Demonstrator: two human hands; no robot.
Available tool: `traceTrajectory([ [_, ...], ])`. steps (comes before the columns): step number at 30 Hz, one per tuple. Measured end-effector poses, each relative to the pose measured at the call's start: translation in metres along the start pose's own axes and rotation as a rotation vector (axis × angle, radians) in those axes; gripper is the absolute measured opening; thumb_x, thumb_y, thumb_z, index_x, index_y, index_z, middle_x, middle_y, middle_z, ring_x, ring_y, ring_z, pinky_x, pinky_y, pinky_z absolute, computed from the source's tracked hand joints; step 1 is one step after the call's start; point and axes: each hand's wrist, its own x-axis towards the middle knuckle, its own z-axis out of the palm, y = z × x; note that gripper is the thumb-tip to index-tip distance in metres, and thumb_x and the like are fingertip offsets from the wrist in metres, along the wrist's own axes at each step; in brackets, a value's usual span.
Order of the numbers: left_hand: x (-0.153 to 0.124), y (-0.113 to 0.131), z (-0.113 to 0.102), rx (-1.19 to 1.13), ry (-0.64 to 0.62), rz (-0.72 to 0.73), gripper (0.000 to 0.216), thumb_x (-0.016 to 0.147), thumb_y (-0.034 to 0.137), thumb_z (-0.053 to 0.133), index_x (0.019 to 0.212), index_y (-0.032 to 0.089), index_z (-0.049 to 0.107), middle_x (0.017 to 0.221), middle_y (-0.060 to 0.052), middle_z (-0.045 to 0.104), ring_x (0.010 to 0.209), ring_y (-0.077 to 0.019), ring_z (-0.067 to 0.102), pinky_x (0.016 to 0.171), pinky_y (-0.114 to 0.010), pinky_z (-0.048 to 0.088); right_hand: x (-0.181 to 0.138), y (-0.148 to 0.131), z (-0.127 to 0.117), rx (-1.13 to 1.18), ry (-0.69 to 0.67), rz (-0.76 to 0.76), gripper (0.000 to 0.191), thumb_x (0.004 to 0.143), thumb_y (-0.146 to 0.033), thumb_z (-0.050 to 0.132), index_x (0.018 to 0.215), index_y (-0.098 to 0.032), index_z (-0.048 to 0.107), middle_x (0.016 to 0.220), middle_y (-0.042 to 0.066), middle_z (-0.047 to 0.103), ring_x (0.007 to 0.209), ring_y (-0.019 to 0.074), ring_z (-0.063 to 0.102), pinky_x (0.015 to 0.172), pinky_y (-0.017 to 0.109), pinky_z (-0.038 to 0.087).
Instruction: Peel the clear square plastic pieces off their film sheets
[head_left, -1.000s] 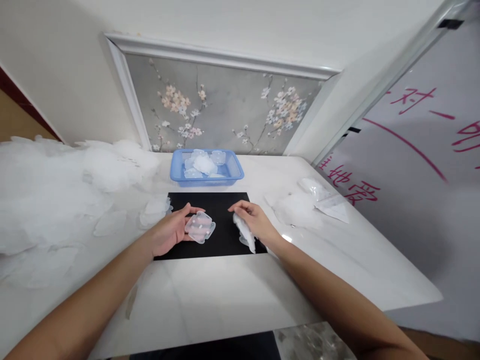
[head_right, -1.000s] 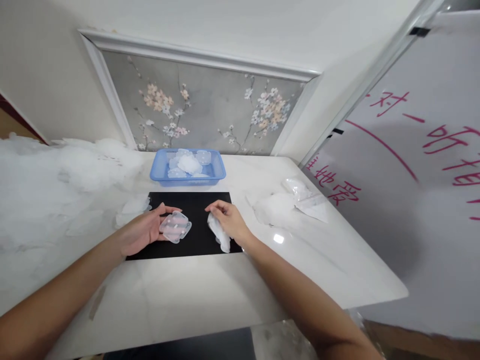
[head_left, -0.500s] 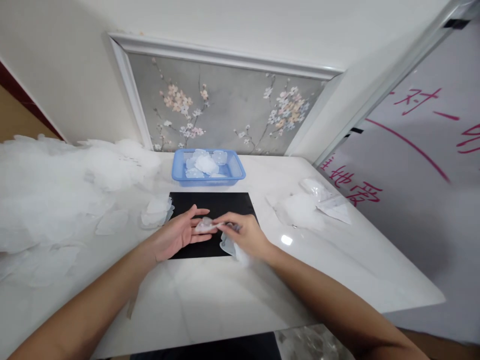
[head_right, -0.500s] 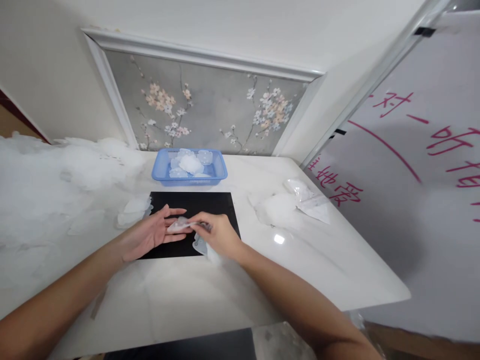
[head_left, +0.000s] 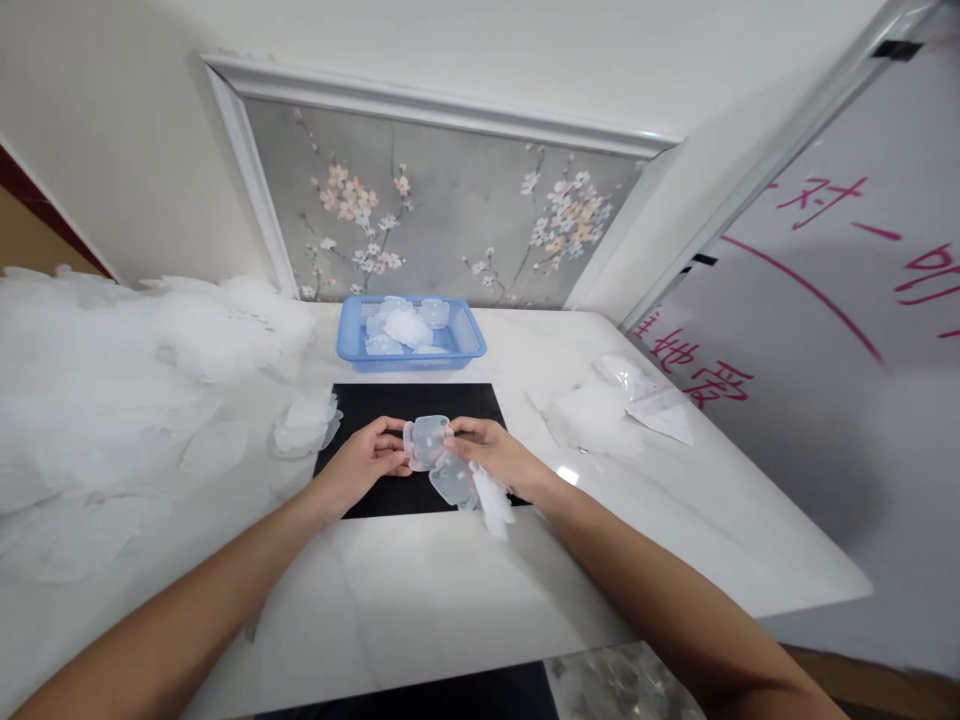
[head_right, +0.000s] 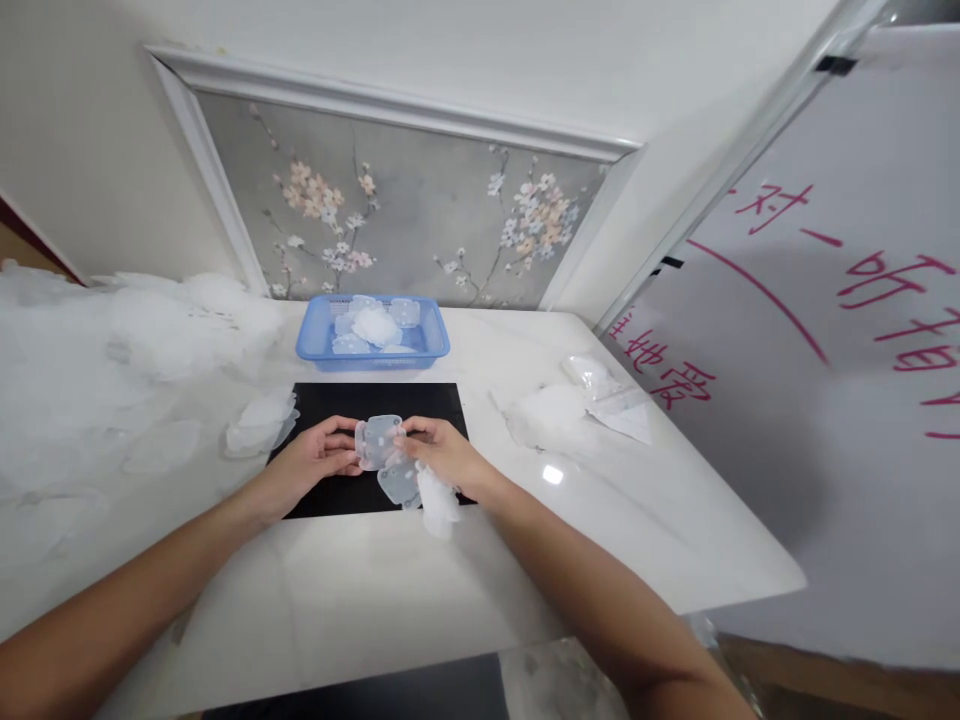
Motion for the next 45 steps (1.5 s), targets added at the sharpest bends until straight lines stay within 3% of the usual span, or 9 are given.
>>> traceTrajectory([
  [5, -0.002, 0.010, -0.009, 0.221, 0.024, 0.078, 0.034, 0.080, 0.028, 0.058, 0.113, 0.020, 0.055, 0.099, -0.006, 0.070, 0.084, -0.0196, 0.068, 0.087, -0.042, 0.052, 0.000, 0.000, -0.004, 0.023, -0.034, 0.036, 0.043, 0.064, -0.046, 0.079, 0.094, -0.017, 0.070, 0.079, 0.004, 0.073, 0.063, 0.0137, 0.061, 0.061, 0.026, 0.044],
  [9, -0.004, 0.025, -0.053, 0.901, 0.266, 0.270, 0.033, 0.083, 0.021, 0.047, 0.114, 0.021, 0.059, 0.120, -0.010, 0.061, 0.111, -0.0281, 0.057, 0.098, -0.047, 0.043, -0.001, -0.001, -0.008, 0.044, -0.048, 0.086, 0.044, 0.064, -0.044, 0.079, 0.097, -0.017, 0.070, 0.084, 0.006, 0.075, 0.059, 0.0129, 0.061, 0.058, 0.026, 0.045],
  [12, -0.001, 0.028, -0.090, 1.269, 0.485, 0.020, 0.040, 0.088, 0.027, 0.041, 0.123, 0.015, 0.056, 0.129, -0.020, 0.054, 0.119, -0.0405, 0.047, 0.094, -0.058, 0.039, -0.002, -0.002, -0.009, 0.069, -0.075, 0.095, 0.040, 0.064, -0.041, 0.079, 0.095, -0.018, 0.070, 0.083, 0.005, 0.075, 0.057, 0.0120, 0.061, 0.056, 0.025, 0.044],
  [16, 0.006, 0.020, -0.108, 1.365, 0.477, -0.059, 0.043, 0.091, 0.031, 0.038, 0.126, 0.012, 0.053, 0.124, -0.021, 0.055, 0.117, -0.0389, 0.048, 0.094, -0.051, 0.040, -0.003, -0.005, -0.009, 0.112, -0.073, 0.096, 0.038, 0.063, -0.040, 0.080, 0.093, -0.018, 0.070, 0.082, 0.006, 0.075, 0.058, 0.0129, 0.061, 0.054, 0.025, 0.043],
  [23, 0.007, 0.016, -0.071, 1.166, 0.481, -0.059, 0.044, 0.090, 0.049, 0.039, 0.114, 0.016, 0.055, 0.111, -0.016, 0.059, 0.089, -0.0314, 0.062, 0.076, -0.041, 0.046, 0.000, 0.002, -0.009, 0.117, -0.064, 0.078, 0.037, 0.062, -0.041, 0.081, 0.089, -0.018, 0.069, 0.078, 0.005, 0.074, 0.059, 0.0127, 0.062, 0.056, 0.024, 0.043],
  [26, 0.007, 0.012, -0.051, 1.049, 0.427, 0.104, 0.033, 0.088, 0.047, 0.044, 0.102, 0.020, 0.057, 0.099, -0.011, 0.064, 0.087, -0.0305, 0.061, 0.074, -0.039, 0.045, -0.001, 0.000, -0.009, 0.095, -0.073, 0.068, 0.037, 0.062, -0.042, 0.081, 0.086, -0.018, 0.067, 0.074, 0.003, 0.072, 0.054, 0.0113, 0.058, 0.053, 0.023, 0.041],
  [32, 0.010, 0.001, -0.047, 0.703, 0.239, 0.354, 0.026, 0.084, 0.043, 0.053, 0.095, 0.022, 0.062, 0.101, -0.006, 0.062, 0.097, -0.0259, 0.060, 0.087, -0.038, 0.043, 0.019, -0.067, -0.017, -0.181, 0.057, -0.197, 0.032, 0.065, -0.047, 0.074, 0.075, -0.018, 0.063, 0.061, -0.002, 0.063, 0.050, 0.0102, 0.049, 0.050, 0.023, 0.035],
  [38, 0.011, 0.000, -0.057, 0.202, 0.028, 0.162, 0.062, 0.062, 0.031, 0.076, 0.118, 0.020, 0.054, 0.094, -0.003, 0.064, 0.085, -0.0220, 0.064, 0.075, -0.034, 0.050, 0.111, -0.146, -0.006, -0.834, 0.269, -0.585, 0.031, 0.080, -0.044, 0.060, 0.072, -0.015, 0.067, 0.066, 0.001, 0.061, 0.067, 0.0145, 0.054, 0.064, 0.026, 0.039],
  [45, 0.004, 0.003, -0.052, 0.192, 0.054, 0.114, 0.039, 0.058, 0.032, 0.079, 0.090, 0.015, 0.065, 0.076, -0.003, 0.067, 0.069, -0.0190, 0.064, 0.063, -0.029, 0.049, 0.149, -0.122, 0.020, -1.024, 0.290, -0.562, 0.026, 0.084, -0.043, 0.062, 0.088, -0.019, 0.072, 0.097, 0.009, 0.071, 0.098, 0.0248, 0.058, 0.085, 0.036, 0.040],
])
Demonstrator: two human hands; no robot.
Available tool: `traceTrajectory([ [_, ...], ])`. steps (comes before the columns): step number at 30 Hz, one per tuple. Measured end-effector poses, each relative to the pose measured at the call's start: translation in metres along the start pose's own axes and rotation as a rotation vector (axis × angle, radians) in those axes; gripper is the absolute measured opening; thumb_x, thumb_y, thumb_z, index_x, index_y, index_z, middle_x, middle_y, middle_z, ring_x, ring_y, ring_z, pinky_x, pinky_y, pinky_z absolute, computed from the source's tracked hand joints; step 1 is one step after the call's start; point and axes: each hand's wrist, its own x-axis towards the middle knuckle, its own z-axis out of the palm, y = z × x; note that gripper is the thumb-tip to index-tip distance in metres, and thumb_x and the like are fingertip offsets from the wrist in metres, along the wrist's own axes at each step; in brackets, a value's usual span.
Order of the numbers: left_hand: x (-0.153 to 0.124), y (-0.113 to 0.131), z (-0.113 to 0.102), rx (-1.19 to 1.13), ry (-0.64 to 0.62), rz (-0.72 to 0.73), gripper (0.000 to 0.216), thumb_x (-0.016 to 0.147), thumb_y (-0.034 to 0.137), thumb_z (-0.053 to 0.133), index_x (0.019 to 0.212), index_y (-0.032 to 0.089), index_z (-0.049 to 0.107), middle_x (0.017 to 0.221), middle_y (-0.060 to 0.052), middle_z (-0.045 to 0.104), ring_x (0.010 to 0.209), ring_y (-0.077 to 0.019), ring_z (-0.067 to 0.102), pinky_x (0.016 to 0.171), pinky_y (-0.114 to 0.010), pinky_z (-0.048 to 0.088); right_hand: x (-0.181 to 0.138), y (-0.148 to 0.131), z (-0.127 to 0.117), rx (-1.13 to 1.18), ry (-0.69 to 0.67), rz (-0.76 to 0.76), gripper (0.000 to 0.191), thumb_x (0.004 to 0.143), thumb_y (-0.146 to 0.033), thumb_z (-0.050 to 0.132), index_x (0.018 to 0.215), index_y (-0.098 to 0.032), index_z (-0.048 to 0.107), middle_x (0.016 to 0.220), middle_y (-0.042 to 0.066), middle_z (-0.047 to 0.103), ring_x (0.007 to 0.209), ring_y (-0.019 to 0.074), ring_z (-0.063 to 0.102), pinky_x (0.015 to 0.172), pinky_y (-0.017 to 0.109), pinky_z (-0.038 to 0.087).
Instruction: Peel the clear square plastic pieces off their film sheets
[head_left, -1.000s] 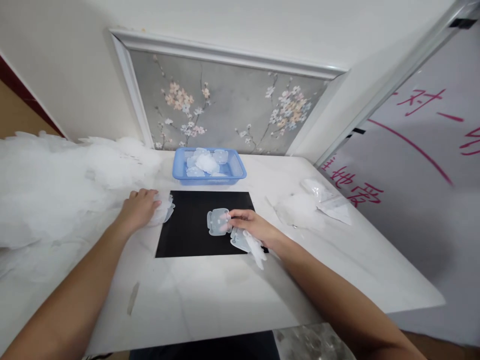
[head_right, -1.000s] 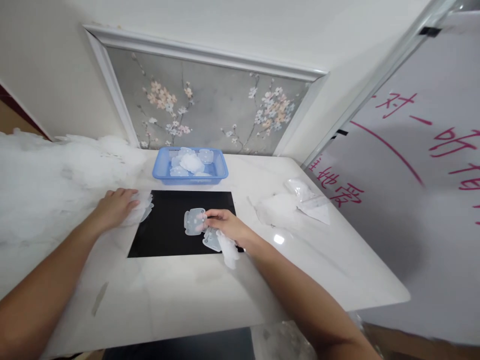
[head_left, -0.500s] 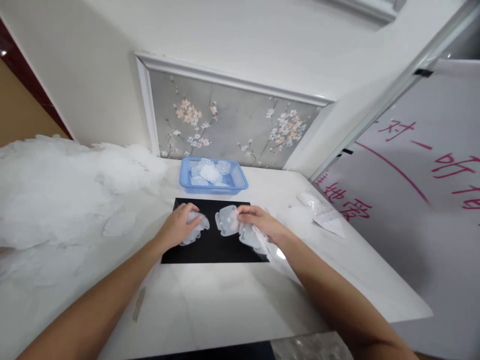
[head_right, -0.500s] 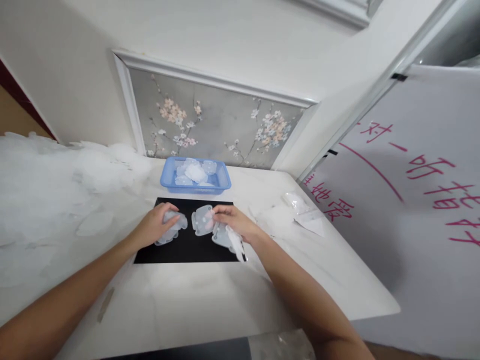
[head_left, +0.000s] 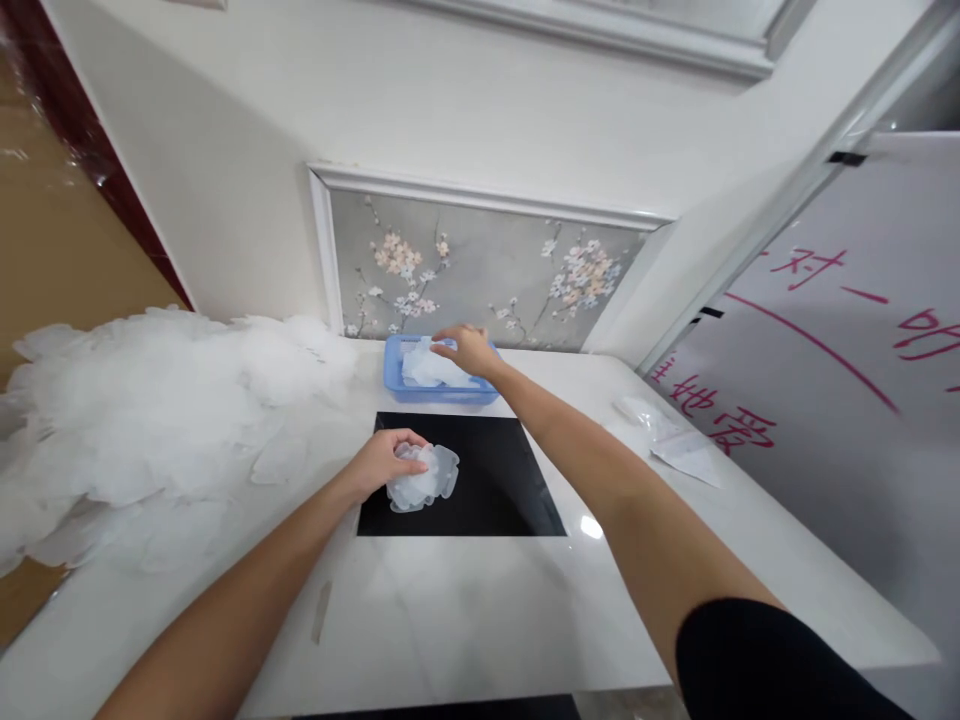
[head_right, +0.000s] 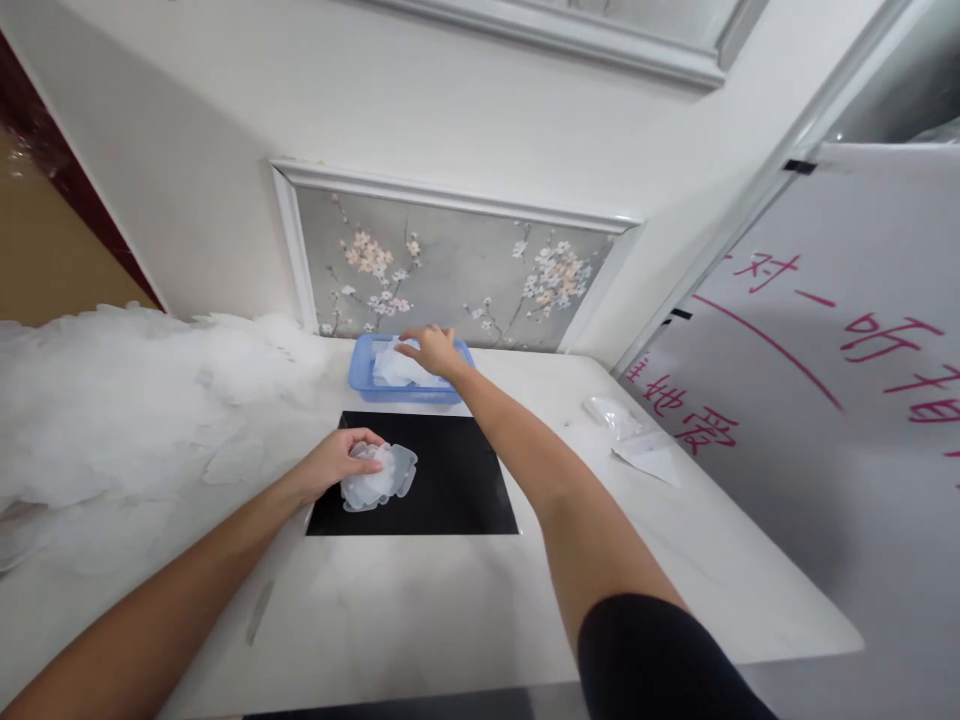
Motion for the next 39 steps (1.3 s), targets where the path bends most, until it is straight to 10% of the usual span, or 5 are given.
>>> traceTrajectory([
  [3, 0.002, 0.000, 0.005, 0.035, 0.046, 0.031, 0.032, 0.061, 0.033, 0.077, 0.087, 0.017, 0.067, 0.078, -0.002, 0.067, 0.074, -0.0193, 0.062, 0.065, -0.030, 0.047, -0.051, 0.000, 0.011, 0.227, -0.070, -0.020, 0.035, 0.092, -0.043, 0.046, 0.087, -0.018, 0.070, 0.084, 0.007, 0.072, 0.077, 0.0184, 0.062, 0.076, 0.032, 0.044],
  [7, 0.004, 0.002, 0.011, 0.097, 0.060, 0.083, 0.031, 0.070, 0.038, 0.071, 0.093, 0.018, 0.067, 0.088, -0.004, 0.068, 0.082, -0.0213, 0.062, 0.075, -0.033, 0.047, -0.130, 0.009, 0.022, 0.579, -0.389, 0.127, 0.038, 0.069, -0.035, 0.075, 0.101, -0.018, 0.067, 0.073, 0.001, 0.070, 0.066, 0.0156, 0.061, 0.069, 0.029, 0.046],
  [12, -0.001, 0.010, -0.001, 0.084, -0.187, 0.003, 0.054, 0.072, 0.032, 0.069, 0.124, 0.022, 0.056, 0.104, -0.006, 0.068, 0.092, -0.0226, 0.063, 0.079, -0.034, 0.047, -0.179, 0.030, 0.018, 0.887, -0.284, 0.422, 0.032, 0.070, -0.040, 0.074, 0.092, -0.017, 0.069, 0.075, 0.002, 0.069, 0.063, 0.0137, 0.062, 0.060, 0.027, 0.048],
  [30, 0.003, 0.020, 0.001, 0.155, -0.011, -0.081, 0.045, 0.068, 0.043, 0.075, 0.105, 0.021, 0.065, 0.102, -0.006, 0.069, 0.084, -0.0220, 0.066, 0.069, -0.029, 0.051, -0.189, 0.051, -0.001, 1.241, -0.274, 0.582, 0.041, 0.061, -0.031, 0.083, 0.096, -0.019, 0.068, 0.083, 0.001, 0.071, 0.073, 0.0141, 0.066, 0.078, 0.032, 0.053],
  [39, 0.008, 0.014, 0.012, 0.121, 0.052, -0.136, 0.054, 0.068, 0.054, 0.072, 0.109, 0.019, 0.064, 0.088, -0.005, 0.072, 0.074, -0.0214, 0.066, 0.061, -0.029, 0.050, -0.188, 0.056, -0.002, 0.910, -0.153, 0.263, 0.013, 0.075, -0.032, 0.072, 0.071, -0.020, 0.067, 0.127, 0.007, 0.061, 0.116, 0.0240, 0.058, 0.098, 0.039, 0.044],
])
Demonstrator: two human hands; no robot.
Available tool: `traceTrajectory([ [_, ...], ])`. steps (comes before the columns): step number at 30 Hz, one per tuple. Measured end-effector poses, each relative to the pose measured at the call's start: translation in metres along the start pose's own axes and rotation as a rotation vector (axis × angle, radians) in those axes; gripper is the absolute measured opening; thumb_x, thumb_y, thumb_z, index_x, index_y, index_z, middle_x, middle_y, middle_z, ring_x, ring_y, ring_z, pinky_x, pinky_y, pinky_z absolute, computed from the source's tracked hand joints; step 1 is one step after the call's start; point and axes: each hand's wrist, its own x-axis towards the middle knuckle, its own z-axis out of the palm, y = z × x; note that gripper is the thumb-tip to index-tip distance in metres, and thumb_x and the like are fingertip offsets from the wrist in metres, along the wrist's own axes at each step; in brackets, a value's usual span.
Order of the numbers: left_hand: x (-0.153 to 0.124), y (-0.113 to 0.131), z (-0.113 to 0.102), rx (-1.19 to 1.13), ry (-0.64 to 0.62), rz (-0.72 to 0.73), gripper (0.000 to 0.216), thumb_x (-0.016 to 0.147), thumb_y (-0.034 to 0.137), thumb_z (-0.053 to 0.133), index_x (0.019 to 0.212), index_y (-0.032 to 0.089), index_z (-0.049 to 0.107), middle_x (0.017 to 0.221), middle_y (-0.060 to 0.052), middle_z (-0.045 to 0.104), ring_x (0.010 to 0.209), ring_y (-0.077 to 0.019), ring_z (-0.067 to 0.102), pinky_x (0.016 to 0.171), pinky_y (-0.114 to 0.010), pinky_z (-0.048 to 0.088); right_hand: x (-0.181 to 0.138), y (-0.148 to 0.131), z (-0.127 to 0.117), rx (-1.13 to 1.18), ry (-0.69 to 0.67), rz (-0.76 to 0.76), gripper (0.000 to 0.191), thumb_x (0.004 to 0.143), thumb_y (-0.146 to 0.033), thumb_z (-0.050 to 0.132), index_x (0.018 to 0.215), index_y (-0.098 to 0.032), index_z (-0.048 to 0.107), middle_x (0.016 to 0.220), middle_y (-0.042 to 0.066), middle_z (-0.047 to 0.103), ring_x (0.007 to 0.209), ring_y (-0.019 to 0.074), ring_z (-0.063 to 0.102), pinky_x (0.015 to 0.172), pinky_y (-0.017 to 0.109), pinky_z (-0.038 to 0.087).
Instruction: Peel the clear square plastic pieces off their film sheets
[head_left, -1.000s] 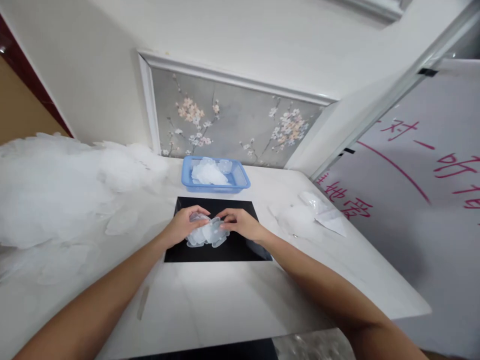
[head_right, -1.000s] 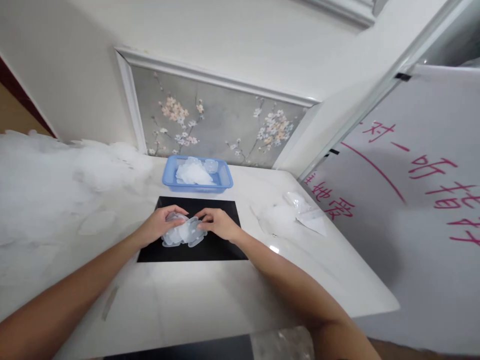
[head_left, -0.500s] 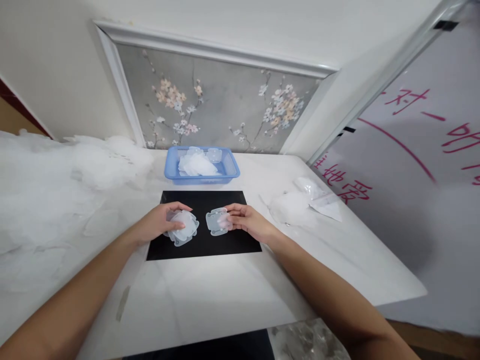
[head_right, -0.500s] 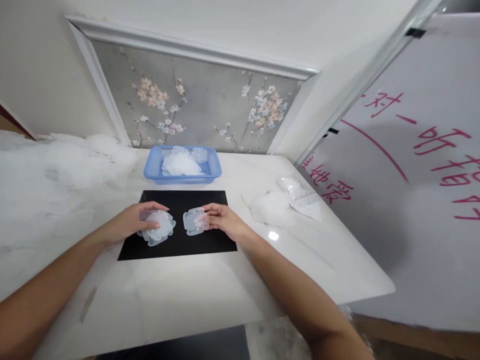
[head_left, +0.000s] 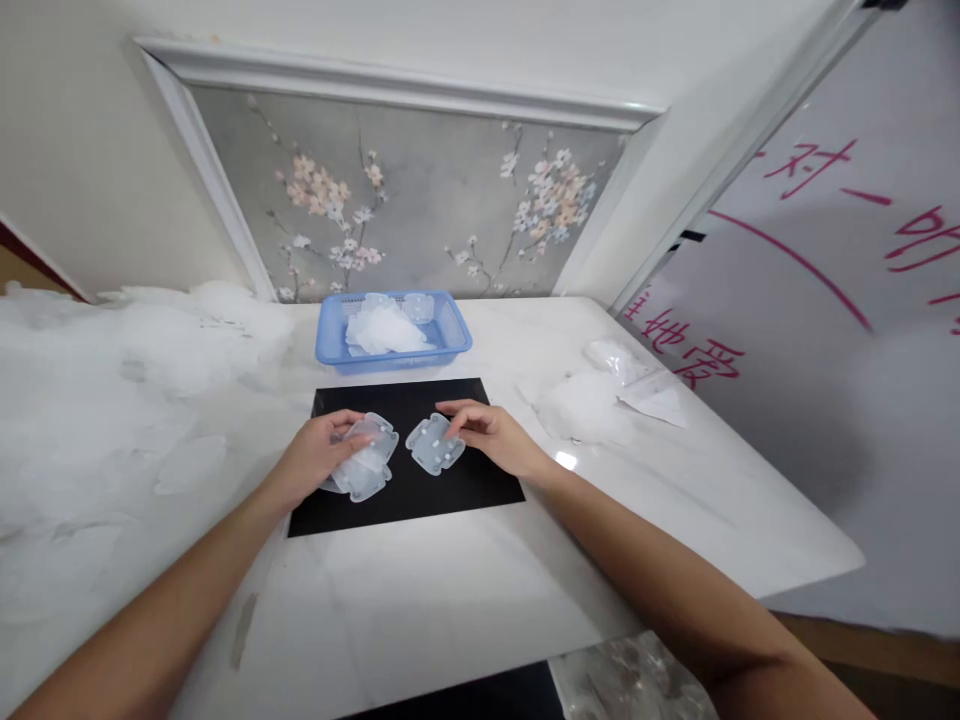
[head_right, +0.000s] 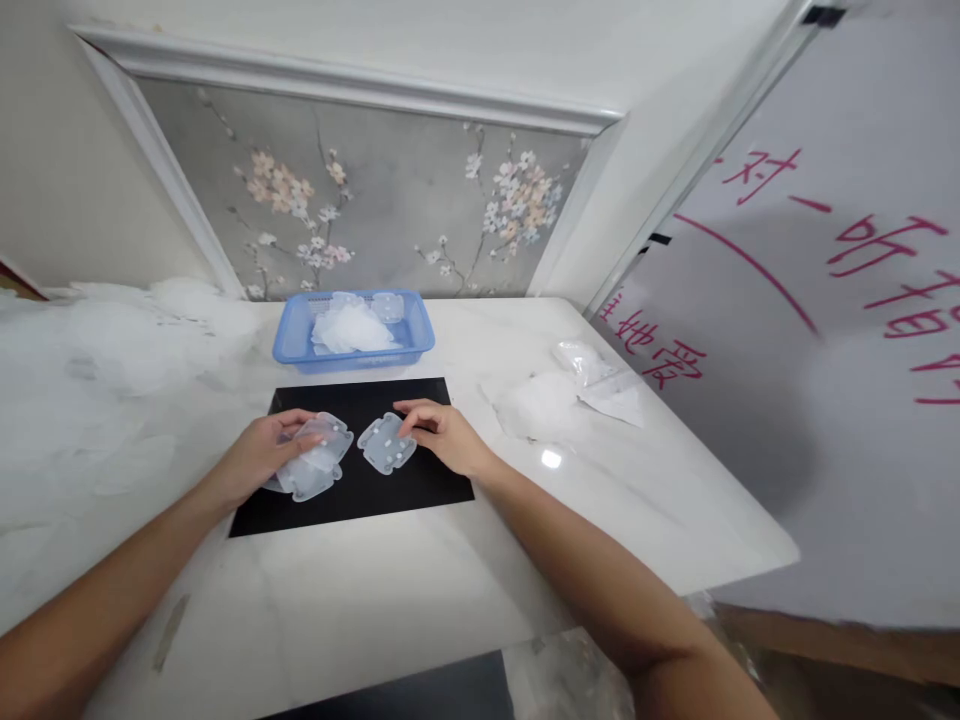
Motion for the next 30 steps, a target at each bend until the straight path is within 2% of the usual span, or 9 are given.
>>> traceTrajectory([
  [3, -0.001, -0.001, 0.001, 0.072, -0.027, 0.064, 0.045, 0.076, 0.058, 0.063, 0.096, 0.019, 0.066, 0.083, -0.003, 0.070, 0.072, -0.0194, 0.063, 0.059, -0.026, 0.048, 0.002, 0.005, -0.003, -0.032, -0.003, 0.008, 0.015, 0.080, -0.035, 0.066, 0.080, -0.021, 0.068, 0.119, 0.008, 0.065, 0.111, 0.0230, 0.061, 0.100, 0.042, 0.044],
  [6, -0.005, 0.002, -0.002, 0.022, -0.114, 0.049, 0.048, 0.081, 0.059, 0.056, 0.107, 0.020, 0.064, 0.091, -0.005, 0.071, 0.076, -0.0205, 0.065, 0.061, -0.027, 0.049, 0.005, 0.011, -0.005, 0.086, -0.001, 0.011, 0.020, 0.080, -0.038, 0.067, 0.090, -0.020, 0.066, 0.112, 0.008, 0.067, 0.101, 0.0213, 0.066, 0.096, 0.043, 0.049],
  [11, -0.009, 0.003, -0.011, -0.040, -0.255, 0.056, 0.056, 0.077, 0.044, 0.068, 0.127, 0.024, 0.054, 0.123, -0.009, 0.064, 0.104, -0.0258, 0.063, 0.078, -0.029, 0.051, 0.006, 0.011, -0.002, -0.001, -0.008, 0.050, 0.026, 0.077, -0.032, 0.070, 0.100, -0.020, 0.064, 0.103, 0.008, 0.069, 0.100, 0.0217, 0.066, 0.094, 0.043, 0.049],
  [14, -0.008, 0.000, -0.012, -0.071, -0.257, 0.038, 0.056, 0.075, 0.040, 0.070, 0.126, 0.023, 0.053, 0.123, -0.010, 0.064, 0.108, -0.0268, 0.061, 0.083, -0.032, 0.050, 0.003, 0.010, 0.002, -0.098, -0.011, 0.022, 0.030, 0.072, -0.023, 0.071, 0.101, -0.021, 0.063, 0.105, 0.007, 0.068, 0.100, 0.0207, 0.064, 0.096, 0.042, 0.047],
  [17, -0.006, -0.003, -0.010, -0.119, -0.255, 0.027, 0.054, 0.074, 0.040, 0.071, 0.122, 0.022, 0.055, 0.121, -0.010, 0.065, 0.103, -0.0263, 0.064, 0.081, -0.033, 0.051, 0.001, 0.009, 0.006, -0.183, 0.002, -0.010, 0.032, 0.069, -0.017, 0.069, 0.100, -0.021, 0.064, 0.102, 0.005, 0.068, 0.097, 0.0189, 0.063, 0.094, 0.040, 0.046],
  [22, -0.005, -0.003, -0.005, -0.091, -0.180, 0.053, 0.049, 0.072, 0.041, 0.072, 0.114, 0.021, 0.059, 0.111, -0.009, 0.068, 0.092, -0.0241, 0.065, 0.074, -0.032, 0.051, -0.001, 0.000, 0.011, -0.198, 0.014, -0.004, 0.019, 0.073, -0.019, 0.061, 0.091, -0.020, 0.067, 0.085, 0.002, 0.067, 0.077, 0.0155, 0.059, 0.077, 0.033, 0.047],
  [25, -0.006, 0.000, 0.002, -0.068, -0.130, 0.084, 0.046, 0.073, 0.041, 0.070, 0.112, 0.020, 0.058, 0.104, -0.008, 0.069, 0.086, -0.0225, 0.065, 0.070, -0.031, 0.050, 0.000, -0.007, 0.017, 0.033, 0.077, 0.042, 0.016, 0.074, -0.021, 0.054, 0.086, -0.020, 0.065, 0.070, -0.001, 0.062, 0.063, 0.0131, 0.056, 0.061, 0.028, 0.043],
  [27, -0.007, 0.004, 0.008, -0.050, -0.128, 0.094, 0.044, 0.074, 0.040, 0.069, 0.112, 0.020, 0.059, 0.102, -0.007, 0.069, 0.085, -0.0221, 0.064, 0.070, -0.032, 0.049, 0.001, -0.010, 0.023, 0.192, 0.102, 0.117, 0.018, 0.076, -0.024, 0.052, 0.088, -0.019, 0.064, 0.059, -0.004, 0.055, 0.048, 0.0103, 0.048, 0.049, 0.024, 0.035],
  [30, -0.008, 0.009, 0.015, -0.003, -0.146, 0.115, 0.038, 0.076, 0.039, 0.067, 0.108, 0.020, 0.061, 0.099, -0.006, 0.069, 0.088, -0.0224, 0.063, 0.072, -0.031, 0.048, 0.003, -0.011, 0.034, 0.208, 0.038, 0.219, 0.027, 0.079, -0.036, 0.058, 0.095, -0.017, 0.066, 0.050, -0.004, 0.055, 0.043, 0.0103, 0.046, 0.045, 0.024, 0.030],
])
